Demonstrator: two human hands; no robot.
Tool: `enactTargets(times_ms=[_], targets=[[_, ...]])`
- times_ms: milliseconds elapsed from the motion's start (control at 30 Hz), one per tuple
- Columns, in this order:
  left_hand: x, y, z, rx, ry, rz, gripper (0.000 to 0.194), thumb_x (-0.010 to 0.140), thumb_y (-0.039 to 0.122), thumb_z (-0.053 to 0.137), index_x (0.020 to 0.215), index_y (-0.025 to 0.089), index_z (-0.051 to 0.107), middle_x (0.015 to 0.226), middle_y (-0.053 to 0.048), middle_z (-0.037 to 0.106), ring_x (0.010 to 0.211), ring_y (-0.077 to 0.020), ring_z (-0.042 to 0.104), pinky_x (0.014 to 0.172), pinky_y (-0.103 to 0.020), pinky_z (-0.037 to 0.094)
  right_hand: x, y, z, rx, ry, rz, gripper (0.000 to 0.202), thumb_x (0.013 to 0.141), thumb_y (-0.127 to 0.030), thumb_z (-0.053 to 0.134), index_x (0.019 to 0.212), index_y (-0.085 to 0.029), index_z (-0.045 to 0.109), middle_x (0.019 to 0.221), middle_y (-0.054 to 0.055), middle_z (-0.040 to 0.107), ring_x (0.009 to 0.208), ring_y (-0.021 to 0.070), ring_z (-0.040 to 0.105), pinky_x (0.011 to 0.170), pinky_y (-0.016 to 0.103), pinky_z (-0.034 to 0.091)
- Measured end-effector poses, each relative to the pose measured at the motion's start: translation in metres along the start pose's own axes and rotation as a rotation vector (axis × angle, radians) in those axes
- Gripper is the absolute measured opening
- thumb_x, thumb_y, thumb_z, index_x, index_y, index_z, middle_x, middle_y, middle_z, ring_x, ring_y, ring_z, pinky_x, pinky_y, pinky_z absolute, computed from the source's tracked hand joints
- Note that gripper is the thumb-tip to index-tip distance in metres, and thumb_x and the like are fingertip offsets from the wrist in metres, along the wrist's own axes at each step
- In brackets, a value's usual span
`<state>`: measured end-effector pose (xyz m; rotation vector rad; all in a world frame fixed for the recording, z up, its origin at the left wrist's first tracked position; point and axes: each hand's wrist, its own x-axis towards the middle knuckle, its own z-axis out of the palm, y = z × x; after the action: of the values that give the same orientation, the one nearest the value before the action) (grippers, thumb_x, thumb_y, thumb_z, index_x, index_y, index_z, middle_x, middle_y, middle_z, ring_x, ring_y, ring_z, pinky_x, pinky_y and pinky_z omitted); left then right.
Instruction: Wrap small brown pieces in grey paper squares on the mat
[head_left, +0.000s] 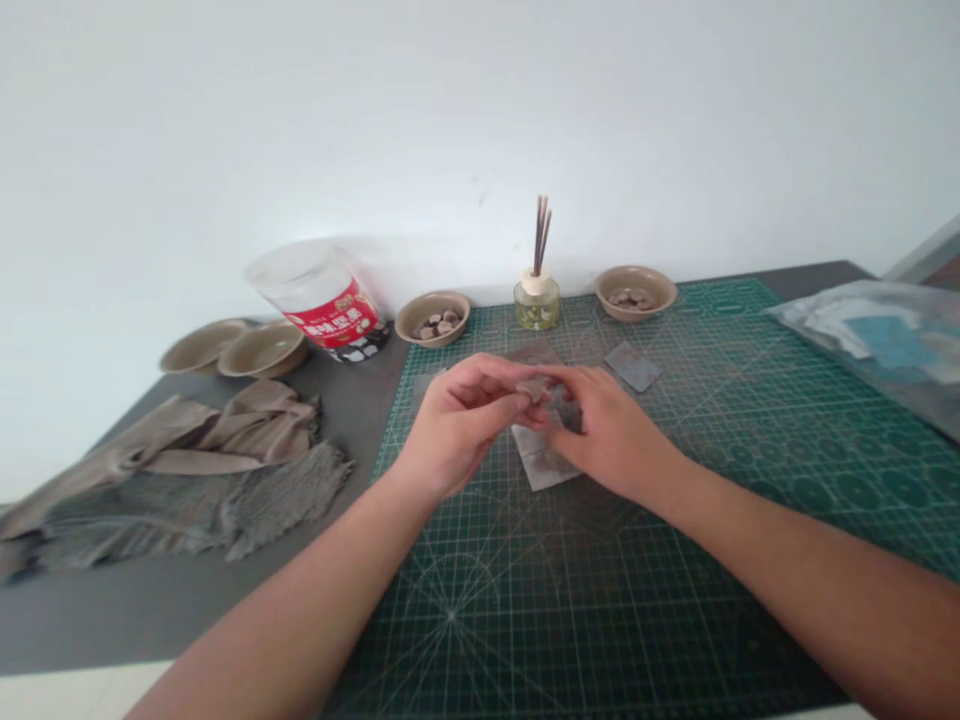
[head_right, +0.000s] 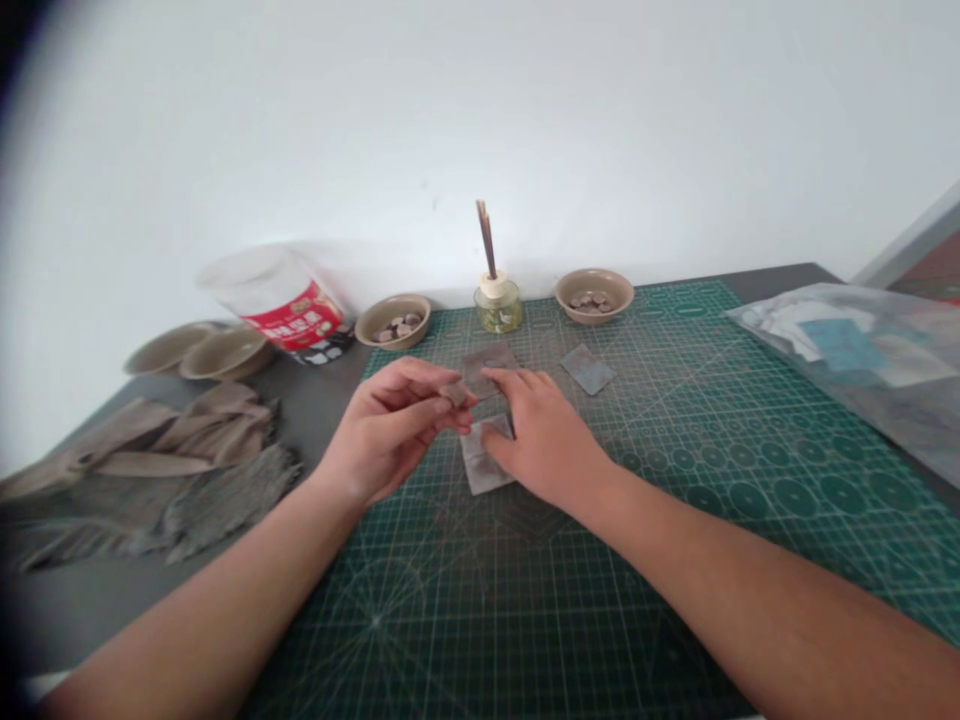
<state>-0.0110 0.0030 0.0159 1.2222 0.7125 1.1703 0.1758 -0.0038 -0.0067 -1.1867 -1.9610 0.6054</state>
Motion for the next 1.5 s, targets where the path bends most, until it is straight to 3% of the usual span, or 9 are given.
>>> enactTargets(times_ms=[100,300,533,767,933,1133,1233,1367,1500], targets=[[-0.001,-0.002,0.000,-0.032,-0.035,-0.033,0.021,0.075,0.020,0.081,0.094,0.019,0.072,0.082,-0.003,0.075,0.066,-0.0167,0.071,0.062,-0.031,0.062,0.003,-0.001,-0.009,0.128,0.054,-0.008,0.039,0.084,-0.021,0.069,0.124,-0.021,0.065,0.112,0.009,0.070,0.103,0.0251,0.064,0.092,0.043,0.051],[-0.005,-0.003,-0.001,-0.006,-0.057,-0.031,0.023,0.071,0.027,0.085,0.082,0.017,0.068,0.078,-0.004,0.074,0.058,-0.0172,0.070,0.052,-0.030,0.060,0.001,-0.011,-0.022,0.839,-0.139,0.056,0.020,0.090,-0.026,0.066,0.109,-0.019,0.070,0.091,0.003,0.073,0.081,0.0167,0.068,0.073,0.030,0.056],[0.003,-0.011,-0.005,0.206,0.071,-0.009,0.019,0.077,0.028,0.079,0.083,0.017,0.065,0.067,-0.001,0.068,0.054,-0.0135,0.065,0.053,-0.026,0.056,-0.002,-0.016,-0.007,0.870,-0.149,0.215,0.020,0.087,-0.026,0.070,0.105,-0.017,0.067,0.080,0.001,0.070,0.065,0.0118,0.063,0.060,0.024,0.054],[0.009,-0.008,-0.018,0.329,0.043,0.107,0.010,0.086,0.025,0.064,0.093,0.019,0.067,0.075,-0.001,0.068,0.066,-0.0146,0.064,0.063,-0.028,0.053,0.000,-0.015,-0.004,1.066,-0.152,0.252,0.022,0.083,-0.020,0.076,0.104,-0.019,0.073,0.095,0.002,0.074,0.082,0.0139,0.070,0.081,0.031,0.060],[0.013,0.002,-0.024,0.844,-0.244,0.083,0.009,0.082,0.025,0.064,0.085,0.018,0.069,0.077,-0.002,0.065,0.070,-0.0158,0.057,0.062,-0.027,0.046,-0.004,-0.018,-0.015,1.310,-0.374,0.325,0.029,0.078,-0.022,0.082,0.107,-0.023,0.075,0.093,0.001,0.076,0.080,0.0155,0.073,0.079,0.033,0.063],[0.016,-0.002,-0.026,1.039,-0.559,0.141,0.024,0.077,0.034,0.071,0.096,0.021,0.068,0.093,-0.003,0.061,0.088,-0.0211,0.057,0.077,-0.033,0.047,-0.005,-0.021,-0.021,1.387,-0.563,0.282,0.025,0.083,-0.031,0.080,0.104,-0.019,0.075,0.080,0.001,0.075,0.070,0.0155,0.073,0.067,0.029,0.064],[0.015,-0.002,-0.027,1.111,-0.630,0.125,0.034,0.075,0.040,0.072,0.103,0.023,0.066,0.097,-0.004,0.056,0.094,-0.0243,0.054,0.082,-0.037,0.046,-0.005,-0.023,-0.023,1.406,-0.595,0.318,0.024,0.085,-0.033,0.077,0.103,-0.019,0.073,0.087,0.003,0.076,0.073,0.0165,0.074,0.066,0.028,0.064],[0.012,-0.002,-0.028,1.155,-0.656,0.101,0.026,0.077,0.038,0.070,0.098,0.023,0.066,0.098,-0.005,0.054,0.095,-0.0245,0.051,0.084,-0.039,0.044,-0.005,-0.024,-0.021,1.406,-0.614,0.353,0.020,0.087,-0.027,0.073,0.105,-0.019,0.070,0.096,0.005,0.076,0.082,0.0189,0.076,0.069,0.029,0.063],[0.011,-0.002,-0.027,1.196,-0.628,0.071,0.026,0.079,0.037,0.071,0.101,0.024,0.067,0.100,-0.004,0.053,0.099,-0.0249,0.050,0.088,-0.040,0.043,-0.002,-0.016,-0.016,1.302,-0.456,0.363,0.013,0.083,-0.015,0.071,0.095,-0.019,0.070,0.087,0.001,0.072,0.073,0.0131,0.070,0.066,0.025,0.059]])
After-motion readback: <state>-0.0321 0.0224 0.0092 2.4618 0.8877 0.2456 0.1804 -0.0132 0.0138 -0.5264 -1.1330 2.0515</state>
